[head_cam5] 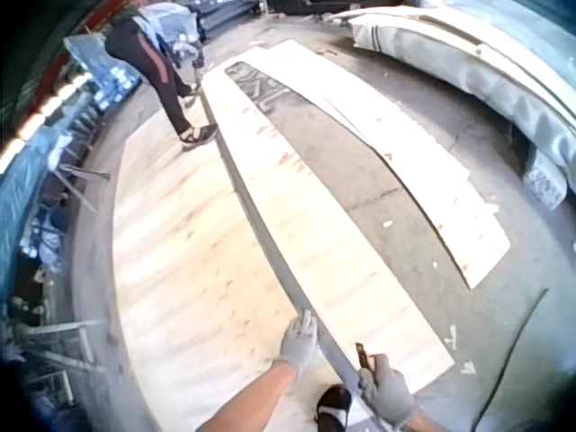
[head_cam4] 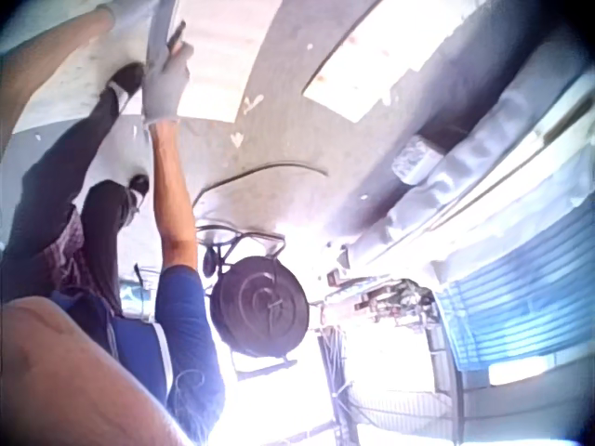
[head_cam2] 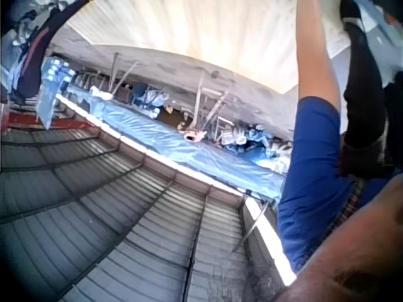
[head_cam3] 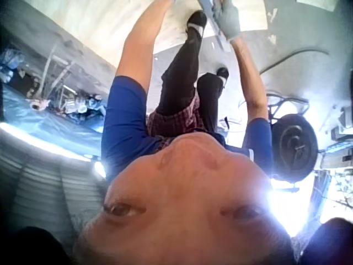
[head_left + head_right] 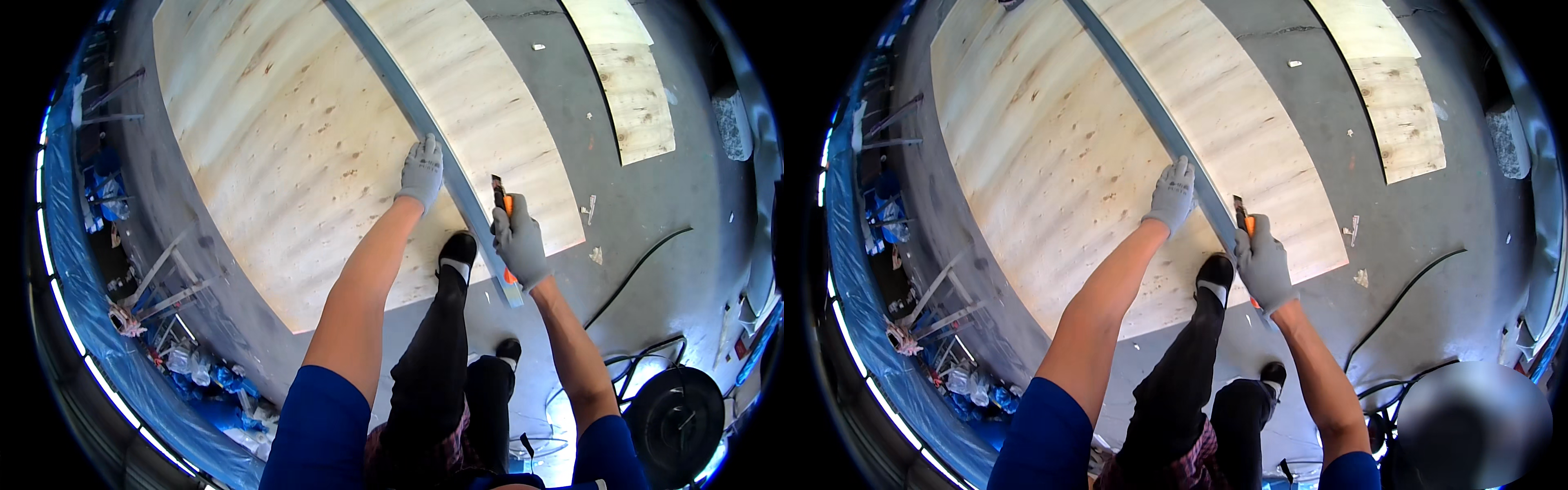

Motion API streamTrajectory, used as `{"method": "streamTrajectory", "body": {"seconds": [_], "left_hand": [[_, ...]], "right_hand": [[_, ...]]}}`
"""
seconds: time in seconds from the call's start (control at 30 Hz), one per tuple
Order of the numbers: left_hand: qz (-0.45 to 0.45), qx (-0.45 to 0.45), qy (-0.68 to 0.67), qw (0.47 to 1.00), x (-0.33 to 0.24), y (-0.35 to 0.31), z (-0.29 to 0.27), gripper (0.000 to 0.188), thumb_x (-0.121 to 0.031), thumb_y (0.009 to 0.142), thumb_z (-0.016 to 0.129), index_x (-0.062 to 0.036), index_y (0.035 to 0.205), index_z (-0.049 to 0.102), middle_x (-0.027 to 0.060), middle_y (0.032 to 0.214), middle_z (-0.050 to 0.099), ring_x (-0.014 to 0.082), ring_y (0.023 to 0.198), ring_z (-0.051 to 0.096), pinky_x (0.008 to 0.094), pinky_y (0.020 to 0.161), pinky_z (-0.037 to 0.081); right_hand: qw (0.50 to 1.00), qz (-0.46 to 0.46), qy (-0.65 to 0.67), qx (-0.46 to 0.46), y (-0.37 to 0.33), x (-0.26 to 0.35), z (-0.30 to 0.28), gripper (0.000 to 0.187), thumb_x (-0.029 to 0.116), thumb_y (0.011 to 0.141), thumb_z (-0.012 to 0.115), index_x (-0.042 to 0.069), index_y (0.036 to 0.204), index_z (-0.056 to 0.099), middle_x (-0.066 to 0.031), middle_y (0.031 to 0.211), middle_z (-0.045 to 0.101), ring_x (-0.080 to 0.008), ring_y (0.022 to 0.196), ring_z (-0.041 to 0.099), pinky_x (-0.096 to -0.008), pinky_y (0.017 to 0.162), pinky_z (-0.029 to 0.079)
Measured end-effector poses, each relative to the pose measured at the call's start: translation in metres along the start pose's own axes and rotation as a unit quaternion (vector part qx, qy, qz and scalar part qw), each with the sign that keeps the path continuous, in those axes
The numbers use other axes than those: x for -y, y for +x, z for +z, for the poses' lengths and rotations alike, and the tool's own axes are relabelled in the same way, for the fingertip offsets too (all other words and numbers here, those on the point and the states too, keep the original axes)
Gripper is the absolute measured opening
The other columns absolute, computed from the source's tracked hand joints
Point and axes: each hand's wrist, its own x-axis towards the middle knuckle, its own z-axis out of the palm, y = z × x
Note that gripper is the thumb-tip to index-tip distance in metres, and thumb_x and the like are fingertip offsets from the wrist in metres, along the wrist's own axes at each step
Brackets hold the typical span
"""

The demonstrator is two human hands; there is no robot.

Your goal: The person kneels on the floor and uses a metal straightedge and a utility knife to score and cut a large plywood sheet. They repeatedly align the straightedge, score along it, and adjust the tool to continue the cut across the sheet.

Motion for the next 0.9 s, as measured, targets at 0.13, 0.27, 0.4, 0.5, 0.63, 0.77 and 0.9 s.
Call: {"method": "streamTrajectory", "body": {"seconds": [0.13, 0.27, 0.4, 0.5, 0.63, 0.77, 0.9], "left_hand": [[0.001, 0.077, 0.044, 0.996, 0.0, 0.009, -0.008, 0.061, -0.011, 0.084, 0.064, 0.0018, 0.138, 0.041, 0.019, 0.15, 0.035, 0.0358, 0.136, 0.039, 0.0421, 0.115, 0.03], [0.006, 0.111, 0.07, 0.991, 0.015, 0.011, 0.011, 0.059, -0.012, 0.086, 0.059, 0.0014, 0.141, 0.04, 0.0182, 0.153, 0.032, 0.0326, 0.138, 0.038, 0.0407, 0.116, 0.028], [0.034, 0.133, 0.103, 0.985, 0.008, 0.012, 0.0, 0.055, -0.015, 0.092, 0.05, -0.0007, 0.144, 0.039, 0.0166, 0.154, 0.033, 0.0294, 0.139, 0.038, 0.0394, 0.117, 0.026], [0.027, 0.12, 0.123, 0.985, 0.014, 0.019, 0.001, 0.053, -0.016, 0.093, 0.048, -0.002, 0.143, 0.041, 0.0138, 0.153, 0.035, 0.025, 0.137, 0.04, 0.0381, 0.116, 0.027], [0.061, 0.159, 0.032, 0.985, 0.04, 0.022, -0.016, 0.054, -0.01, 0.09, 0.049, -0.0032, 0.143, 0.041, 0.0106, 0.153, 0.036, 0.0243, 0.139, 0.038, 0.0381, 0.116, 0.027], [0.049, 0.221, -0.075, 0.971, 0.082, 0.052, -0.046, 0.058, -0.009, 0.088, 0.051, -0.0054, 0.145, 0.039, 0.0094, 0.155, 0.033, 0.0265, 0.143, 0.033, 0.0394, 0.117, 0.027], [-0.039, 0.126, -0.076, 0.988, 0.138, 0.083, -0.053, 0.062, -0.014, 0.089, 0.052, -0.0059, 0.148, 0.035, 0.011, 0.158, 0.026, 0.0269, 0.145, 0.027, 0.041, 0.117, 0.027]], "right_hand": [[0.998, 0.009, -0.068, -0.004, -0.018, 0.011, -0.018, 0.019, 0.019, 0.098, 0.053, 0.007, 0.11, 0.044, -0.0234, 0.07, 0.061, -0.0465, 0.07, 0.062, -0.0512, 0.059, 0.046], [0.994, 0.084, -0.065, -0.004, -0.037, 0.042, -0.042, 0.019, 0.017, 0.098, 0.053, 0.006, 0.111, 0.044, -0.0201, 0.067, 0.06, -0.0411, 0.064, 0.063, -0.0478, 0.056, 0.046], [0.988, 0.138, -0.062, -0.033, -0.058, 0.057, -0.066, 0.019, 0.017, 0.098, 0.051, 0.005, 0.112, 0.045, -0.0167, 0.063, 0.057, -0.034, 0.057, 0.062, -0.0431, 0.051, 0.045], [0.985, 0.167, -0.037, -0.036, -0.057, 0.082, -0.065, 0.021, 0.017, 0.099, 0.05, 0.006, 0.116, 0.046, -0.0152, 0.063, 0.058, -0.0324, 0.057, 0.062, -0.0421, 0.052, 0.046], [0.987, 0.136, -0.082, -0.01, -0.013, 0.114, -0.047, 0.021, 0.019, 0.099, 0.05, 0.005, 0.114, 0.045, -0.0176, 0.066, 0.061, -0.0368, 0.061, 0.064, -0.046, 0.055, 0.048], [0.996, 0.061, -0.056, -0.016, 0.056, 0.148, -0.016, 0.02, 0.019, 0.097, 0.051, 0.005, 0.109, 0.044, -0.021, 0.069, 0.063, -0.0435, 0.067, 0.064, -0.0515, 0.06, 0.048], [0.989, -0.021, -0.148, 0.02, 0.132, 0.183, 0.012, 0.019, 0.017, 0.098, 0.049, 0.002, 0.108, 0.043, -0.0152, 0.075, 0.068, -0.0266, 0.06, 0.067, -0.0387, 0.053, 0.053]]}}
